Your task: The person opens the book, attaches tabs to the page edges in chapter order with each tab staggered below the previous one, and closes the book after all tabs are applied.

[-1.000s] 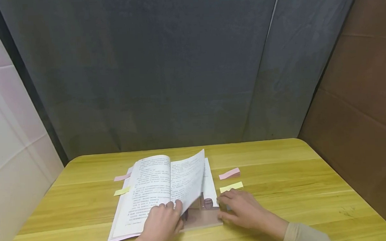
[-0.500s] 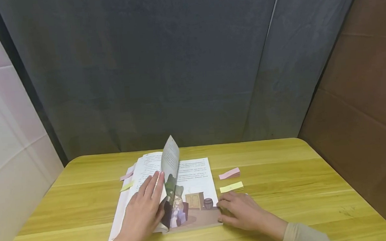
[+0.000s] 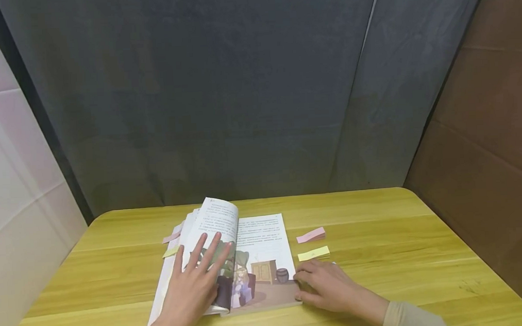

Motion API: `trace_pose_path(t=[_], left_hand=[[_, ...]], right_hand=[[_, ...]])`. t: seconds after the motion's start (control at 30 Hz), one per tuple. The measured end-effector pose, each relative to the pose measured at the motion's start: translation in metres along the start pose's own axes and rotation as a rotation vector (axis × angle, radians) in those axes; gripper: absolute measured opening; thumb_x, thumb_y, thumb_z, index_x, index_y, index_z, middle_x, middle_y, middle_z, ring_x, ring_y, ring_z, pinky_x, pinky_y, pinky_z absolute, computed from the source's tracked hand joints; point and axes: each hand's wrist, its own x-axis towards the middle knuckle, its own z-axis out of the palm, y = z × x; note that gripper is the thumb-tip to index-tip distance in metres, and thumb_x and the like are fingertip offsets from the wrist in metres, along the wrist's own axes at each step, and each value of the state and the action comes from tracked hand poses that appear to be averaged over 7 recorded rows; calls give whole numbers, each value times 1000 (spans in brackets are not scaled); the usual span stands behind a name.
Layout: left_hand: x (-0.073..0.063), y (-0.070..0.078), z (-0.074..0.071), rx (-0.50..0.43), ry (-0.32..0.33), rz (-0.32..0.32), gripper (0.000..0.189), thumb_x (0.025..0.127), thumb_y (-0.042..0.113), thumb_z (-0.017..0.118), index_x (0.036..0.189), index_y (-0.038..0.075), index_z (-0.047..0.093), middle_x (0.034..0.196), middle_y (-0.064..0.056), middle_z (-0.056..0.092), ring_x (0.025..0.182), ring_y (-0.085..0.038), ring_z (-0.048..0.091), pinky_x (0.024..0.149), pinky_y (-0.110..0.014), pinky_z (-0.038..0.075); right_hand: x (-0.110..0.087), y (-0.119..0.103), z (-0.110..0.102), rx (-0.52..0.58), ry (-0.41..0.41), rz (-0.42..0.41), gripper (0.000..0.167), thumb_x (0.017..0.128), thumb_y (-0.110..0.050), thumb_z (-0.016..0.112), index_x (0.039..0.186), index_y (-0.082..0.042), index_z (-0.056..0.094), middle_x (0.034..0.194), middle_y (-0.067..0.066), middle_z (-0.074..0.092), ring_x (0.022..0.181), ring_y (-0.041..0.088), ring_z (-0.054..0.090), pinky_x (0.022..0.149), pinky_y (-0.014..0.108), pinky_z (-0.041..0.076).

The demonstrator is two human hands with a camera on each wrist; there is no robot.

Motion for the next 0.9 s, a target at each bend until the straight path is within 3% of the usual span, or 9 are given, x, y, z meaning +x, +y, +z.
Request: trace_pose_path(t=[0.17, 0.27, 0.33, 0.43, 0.5, 0.7, 0.9], left_hand=[[0, 12, 8, -88, -69, 140, 70, 62, 4, 65, 128, 14, 46, 134, -8, 38, 119, -30, 36, 87, -52, 34], [-1, 18, 13, -119, -72, 228, 49, 63, 1, 64, 111, 12, 59, 115, -6, 55, 106, -27, 49, 78, -47, 42], [-1, 21, 15, -106, -58, 249, 30, 66, 5, 62, 95, 11, 63, 100, -3, 60, 96, -25, 54, 72, -43, 45], [-1, 25, 16, -70, -46, 219, 10, 69, 18, 62, 74, 10, 59, 81, -1, 58, 83, -22, 56, 60, -37, 47], [-1, 28, 14, -64, -69, 173, 21, 71, 30, 62, 69, 10, 56, 74, -1, 53, 75, -20, 53, 50, -31, 44], [3, 38, 10, -52, -235, 77, 51, 67, 58, 59, 73, 8, 52, 71, -2, 45, 66, -21, 45, 38, -27, 35], [8, 44, 9, -39, -293, 58, 59, 62, 62, 61, 79, 6, 54, 71, -4, 45, 63, -23, 47, 39, -27, 37]], right_hand=[[-1, 0, 0, -5, -10, 9, 37, 84, -43, 53, 102, -12, 63, 105, -2, 56, 96, 14, 51, 74, 34, 45], [-1, 0, 0, -6, -19, 13, 37, 84, -43, 53, 103, -13, 62, 106, -2, 56, 97, 14, 51, 74, 35, 45], [-1, 0, 0, -5, -22, 11, 37, 83, -42, 54, 104, -13, 62, 106, -2, 56, 97, 14, 50, 74, 34, 46], [-1, 1, 1, -3, -19, 2, 36, 83, -41, 55, 104, -13, 62, 105, -3, 56, 96, 13, 50, 73, 33, 46], [-1, 1, 1, -2, -17, -1, 36, 83, -41, 56, 105, -13, 61, 105, -3, 56, 96, 13, 50, 73, 33, 46], [-2, 1, 1, -6, -10, -9, 37, 82, -40, 56, 105, -12, 61, 105, -3, 56, 95, 13, 50, 73, 34, 46], [-2, 1, 1, -9, -8, -15, 36, 83, -40, 56, 105, -12, 61, 104, -3, 57, 94, 13, 51, 73, 34, 46]])
